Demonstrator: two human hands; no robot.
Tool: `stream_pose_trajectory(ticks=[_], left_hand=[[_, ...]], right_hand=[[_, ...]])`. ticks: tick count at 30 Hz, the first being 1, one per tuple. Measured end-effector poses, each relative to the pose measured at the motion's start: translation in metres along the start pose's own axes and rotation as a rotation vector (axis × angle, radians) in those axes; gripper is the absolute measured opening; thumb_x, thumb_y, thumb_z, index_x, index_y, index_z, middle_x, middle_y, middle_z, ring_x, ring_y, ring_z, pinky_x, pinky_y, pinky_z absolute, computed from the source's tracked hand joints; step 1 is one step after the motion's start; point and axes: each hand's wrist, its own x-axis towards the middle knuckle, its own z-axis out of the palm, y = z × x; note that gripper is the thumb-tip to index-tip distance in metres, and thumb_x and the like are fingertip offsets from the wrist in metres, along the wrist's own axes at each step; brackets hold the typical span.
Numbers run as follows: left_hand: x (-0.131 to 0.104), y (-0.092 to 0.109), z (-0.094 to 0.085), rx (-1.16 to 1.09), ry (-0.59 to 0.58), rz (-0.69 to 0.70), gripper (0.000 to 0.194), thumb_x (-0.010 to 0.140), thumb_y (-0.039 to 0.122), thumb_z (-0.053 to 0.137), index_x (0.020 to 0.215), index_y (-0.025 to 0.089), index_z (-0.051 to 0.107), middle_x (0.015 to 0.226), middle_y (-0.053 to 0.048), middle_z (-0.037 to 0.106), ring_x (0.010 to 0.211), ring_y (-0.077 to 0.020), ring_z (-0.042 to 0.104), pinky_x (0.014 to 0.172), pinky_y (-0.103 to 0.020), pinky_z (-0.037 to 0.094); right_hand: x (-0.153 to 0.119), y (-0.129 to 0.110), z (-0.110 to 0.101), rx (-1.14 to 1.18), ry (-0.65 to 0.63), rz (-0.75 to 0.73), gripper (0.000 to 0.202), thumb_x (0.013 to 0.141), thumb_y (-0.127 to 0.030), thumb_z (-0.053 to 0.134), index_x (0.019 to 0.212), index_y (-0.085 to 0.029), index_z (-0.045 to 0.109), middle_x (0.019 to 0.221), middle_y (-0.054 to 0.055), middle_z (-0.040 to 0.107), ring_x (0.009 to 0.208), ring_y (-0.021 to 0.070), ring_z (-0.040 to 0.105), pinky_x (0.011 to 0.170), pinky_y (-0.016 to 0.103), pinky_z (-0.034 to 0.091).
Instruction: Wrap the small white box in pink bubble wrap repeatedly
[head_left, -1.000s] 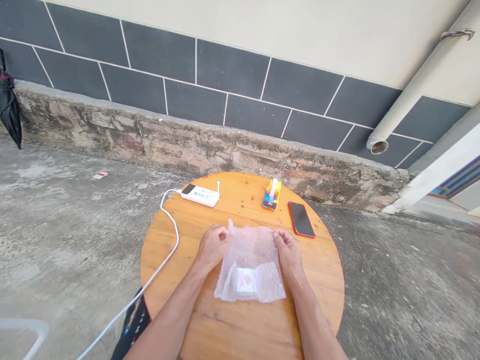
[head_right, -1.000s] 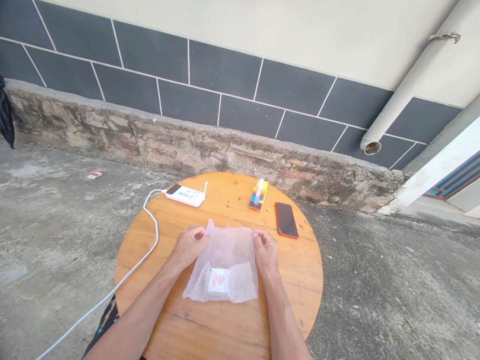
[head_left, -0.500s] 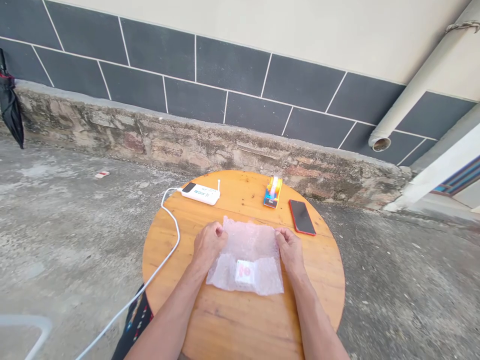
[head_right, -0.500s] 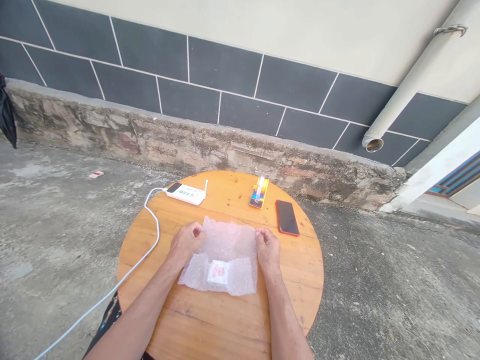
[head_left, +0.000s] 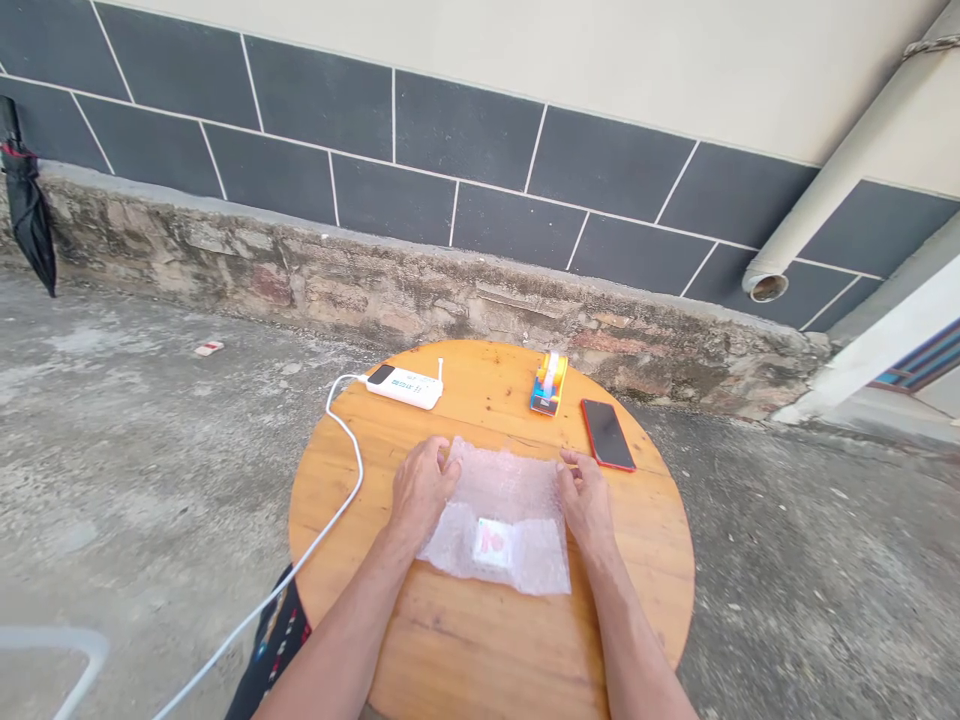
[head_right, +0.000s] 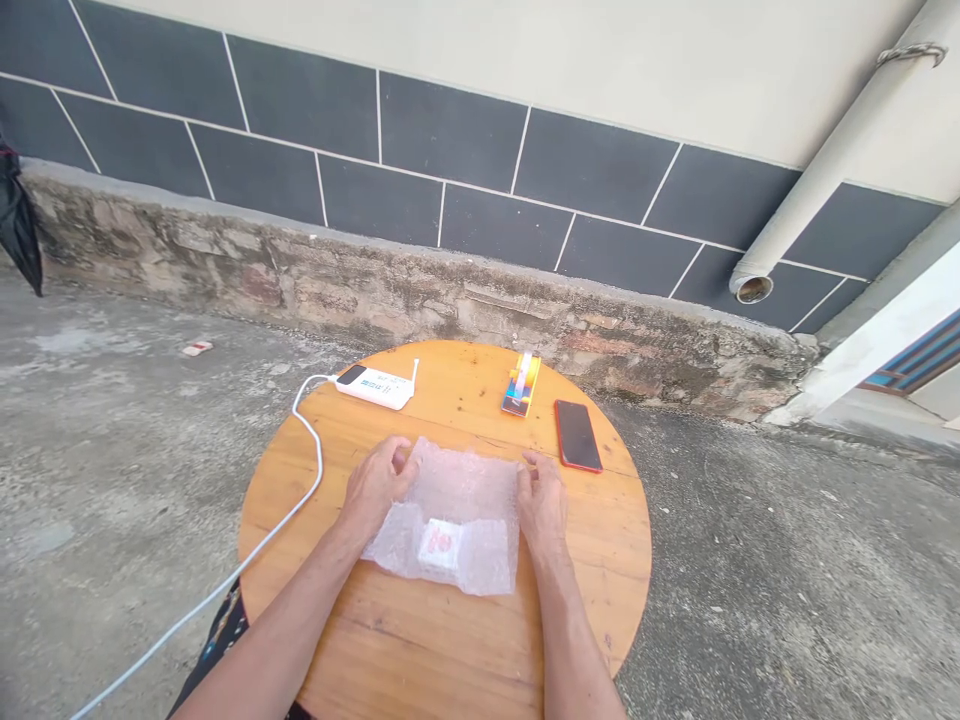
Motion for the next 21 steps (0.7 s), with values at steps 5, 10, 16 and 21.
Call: stream_pose_trajectory(ticks=[5, 10, 16, 21], left_hand=[[-0.002, 0.011, -0.006, -0.133, 0.047, 0.174, 0.017, 0.080, 0.018, 0.048, 0.092, 0.020, 0.060, 0.092, -0.005, 0.064, 0.092, -0.0197, 0.058, 0.075, -0.028, 0.044], [-0.010, 0.022, -0.008, -0.315, -0.260, 0.295, 0.017, 0.079, 0.016, 0.047, 0.084, 0.021, 0.063, 0.084, -0.001, 0.065, 0.079, -0.0151, 0.059, 0.064, -0.022, 0.043], [-0.005, 0.009, 0.001, -0.337, -0.380, 0.152, 0.019, 0.074, 0.017, 0.048, 0.081, 0.018, 0.065, 0.070, 0.000, 0.063, 0.064, -0.0141, 0.054, 0.059, -0.023, 0.040], [-0.001, 0.003, 0.004, -0.386, -0.425, 0.091, 0.019, 0.074, 0.023, 0.048, 0.082, 0.016, 0.064, 0.066, 0.001, 0.058, 0.060, -0.0131, 0.050, 0.057, -0.023, 0.039]], right_hand=[[-0.005, -0.011, -0.001, 0.133, -0.052, -0.050, 0.035, 0.077, -0.045, 0.059, 0.098, -0.018, 0.063, 0.093, 0.009, 0.066, 0.080, 0.0215, 0.058, 0.072, 0.033, 0.044], [-0.012, -0.022, -0.004, 0.280, -0.293, -0.030, 0.032, 0.078, -0.048, 0.060, 0.089, -0.019, 0.066, 0.082, 0.005, 0.067, 0.070, 0.0171, 0.059, 0.066, 0.029, 0.047], [-0.019, -0.036, -0.006, 0.400, -0.616, 0.039, 0.029, 0.076, -0.045, 0.066, 0.087, -0.019, 0.069, 0.081, 0.003, 0.065, 0.068, 0.0152, 0.058, 0.065, 0.027, 0.047], [-0.022, -0.040, -0.007, 0.413, -0.740, 0.052, 0.028, 0.078, -0.044, 0.065, 0.092, -0.020, 0.068, 0.088, 0.004, 0.068, 0.078, 0.0183, 0.062, 0.074, 0.030, 0.047]])
